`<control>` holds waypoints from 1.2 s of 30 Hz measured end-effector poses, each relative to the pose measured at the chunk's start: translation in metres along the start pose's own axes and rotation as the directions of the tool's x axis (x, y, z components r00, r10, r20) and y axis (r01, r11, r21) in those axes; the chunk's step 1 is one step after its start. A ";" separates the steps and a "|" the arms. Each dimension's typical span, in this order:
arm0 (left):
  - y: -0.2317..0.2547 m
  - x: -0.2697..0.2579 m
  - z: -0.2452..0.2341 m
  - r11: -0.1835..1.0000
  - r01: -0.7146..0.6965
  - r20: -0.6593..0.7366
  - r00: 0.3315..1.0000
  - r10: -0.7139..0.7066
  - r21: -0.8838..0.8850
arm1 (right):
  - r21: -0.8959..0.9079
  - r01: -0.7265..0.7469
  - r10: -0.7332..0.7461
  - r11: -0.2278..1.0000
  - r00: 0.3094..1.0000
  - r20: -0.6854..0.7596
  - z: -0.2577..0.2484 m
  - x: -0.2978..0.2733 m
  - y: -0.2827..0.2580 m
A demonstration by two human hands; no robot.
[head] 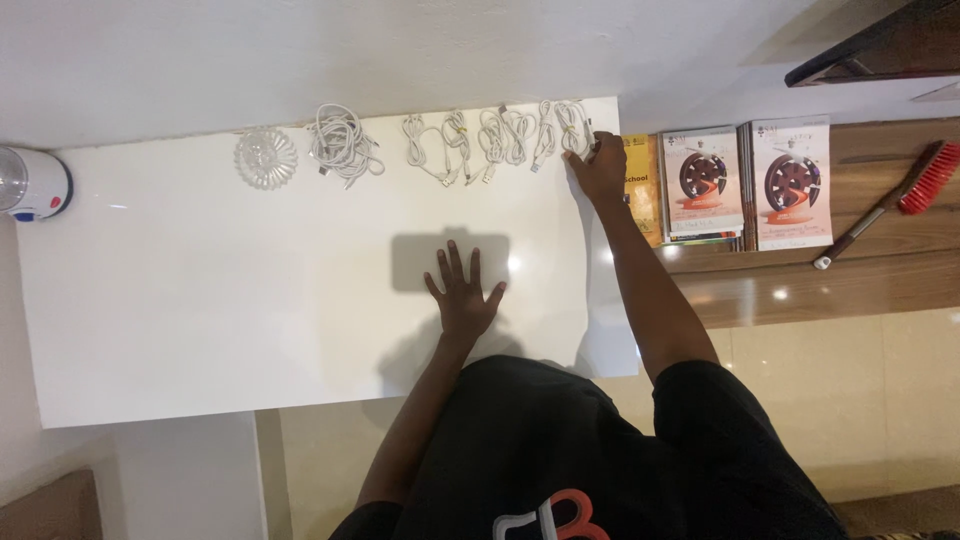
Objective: Organizing various personal items including a handheld vacuum, cables, and toiletries by moving them from a bed to a desk.
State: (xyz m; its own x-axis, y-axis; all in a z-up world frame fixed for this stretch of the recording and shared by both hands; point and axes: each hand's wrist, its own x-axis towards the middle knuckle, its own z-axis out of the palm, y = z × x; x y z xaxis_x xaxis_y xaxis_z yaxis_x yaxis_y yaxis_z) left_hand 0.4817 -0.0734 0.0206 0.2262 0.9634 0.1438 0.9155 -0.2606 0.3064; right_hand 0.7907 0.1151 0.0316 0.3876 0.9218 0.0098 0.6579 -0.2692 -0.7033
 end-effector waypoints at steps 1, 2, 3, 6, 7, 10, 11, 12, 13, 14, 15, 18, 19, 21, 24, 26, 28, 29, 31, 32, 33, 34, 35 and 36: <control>-0.002 0.001 0.003 1.000 0.000 -0.007 1.000 0.000 0.002 | 0.003 0.007 -0.007 1.000 1.000 -0.003 0.007 -0.001 0.013; -0.002 0.000 0.005 1.000 0.003 0.002 1.000 -0.003 0.031 | 0.018 0.073 -0.072 0.997 0.996 -0.045 0.013 -0.004 0.026; -0.003 -0.003 0.006 0.998 0.005 0.011 1.000 -0.006 0.059 | 0.031 0.139 -0.136 0.990 0.987 -0.087 0.018 -0.007 0.040; -0.004 -0.002 0.010 0.997 0.006 -0.005 1.000 -0.005 0.074 | 0.130 0.174 -0.155 0.976 0.977 -0.145 -0.009 -0.054 0.006; -0.003 -0.008 0.009 0.997 0.008 -0.018 1.000 -0.007 0.076 | 0.132 0.186 -0.166 0.974 0.975 -0.149 -0.011 -0.085 0.006; -0.002 -0.002 0.007 0.996 0.035 -0.053 0.998 -0.030 0.088 | -0.241 0.135 -0.208 0.961 0.927 -0.311 -0.014 -0.149 0.005; -0.002 -0.001 0.005 0.998 0.018 -0.085 0.996 -0.012 0.067 | -0.275 0.101 -0.177 0.956 0.947 -0.269 -0.014 -0.169 0.005; 0.000 -0.005 0.004 0.999 0.000 -0.110 0.994 0.004 0.044 | -0.313 0.063 -0.138 0.948 0.965 -0.224 -0.015 -0.194 0.008; 0.001 -0.001 0.001 0.999 -0.003 -0.114 0.993 0.007 0.038 | -0.318 0.063 -0.141 0.946 0.963 -0.229 -0.018 -0.202 0.011; 0.001 -0.002 -0.003 1.000 0.021 -0.056 0.998 -0.020 0.017 | -0.331 0.115 -0.180 0.937 0.968 -0.175 -0.021 -0.214 0.013; 0.001 -0.003 -0.007 0.999 0.047 0.002 0.999 -0.047 -0.003 | -0.341 0.166 -0.218 0.925 0.968 -0.120 -0.024 -0.226 0.016; -0.007 -0.014 -0.004 0.999 0.018 0.016 1.000 -0.017 -0.036 | -0.446 0.229 -0.294 0.865 0.952 -0.081 -0.032 -0.247 0.025; -0.004 -0.013 -0.005 0.999 0.003 0.012 1.000 -0.003 -0.037 | -0.447 0.220 -0.290 0.867 0.952 -0.095 -0.032 -0.240 0.024; 0.000 -0.029 -0.005 0.998 0.030 0.044 0.999 -0.027 -0.058 | -0.173 0.199 -0.234 0.965 0.948 -0.214 -0.033 -0.250 0.028; 0.008 -0.049 -0.011 0.978 -0.026 0.107 0.993 0.049 -0.205 | 0.528 -0.164 0.173 0.833 0.984 0.032 -0.088 -0.260 -0.070; 0.015 -0.065 -0.017 0.970 -0.058 0.148 0.984 0.095 -0.237 | 0.399 0.094 -0.019 0.912 0.982 -0.187 -0.101 -0.292 -0.096; 0.019 -0.074 -0.010 0.958 -0.095 0.186 0.971 0.149 -0.270 | 0.187 0.311 -0.229 0.932 0.904 -0.361 -0.116 -0.314 -0.126; 0.018 -0.078 0.000 0.938 -0.057 0.243 0.959 0.147 -0.342 | 0.385 0.180 -0.115 0.905 0.976 -0.186 -0.124 -0.323 -0.142; 0.013 -0.096 -0.010 0.919 -0.026 0.343 0.923 0.173 -0.393 | 0.564 -0.016 0.017 0.826 1.000 0.004 -0.122 -0.353 -0.165; 0.016 -0.095 -0.025 0.590 0.339 0.540 0.817 0.203 -0.733 | 0.556 -0.088 0.057 0.827 0.996 0.073 -0.117 -0.363 -0.169; 0.020 -0.093 -0.041 0.097 0.683 0.672 0.666 0.324 -0.724 | 0.545 -0.159 0.096 0.823 0.985 0.142 -0.111 -0.372 -0.175; 0.029 -0.083 -0.072 0.117 0.693 0.683 0.643 0.347 -0.712 | 0.549 -0.174 0.127 0.818 0.984 0.123 -0.115 -0.382 -0.181; 0.039 -0.072 -0.102 -0.006 0.872 0.795 0.449 0.408 -0.490 | 0.460 -0.125 0.079 0.879 0.990 0.118 -0.119 -0.392 -0.188; 0.049 -0.062 -0.131 -0.103 0.973 0.845 0.231 0.482 -0.207 | 0.362 -0.077 0.035 0.929 0.992 0.122 -0.121 -0.402 -0.194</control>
State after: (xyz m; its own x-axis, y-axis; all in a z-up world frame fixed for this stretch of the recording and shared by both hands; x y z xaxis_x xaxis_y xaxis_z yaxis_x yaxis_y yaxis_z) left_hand 0.4688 -0.1538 0.1498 0.7745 0.1496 -0.6146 0.0566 0.9513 0.3029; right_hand 0.5855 -0.2370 0.2506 0.3291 0.9388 -0.1013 0.3474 -0.2201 -0.9115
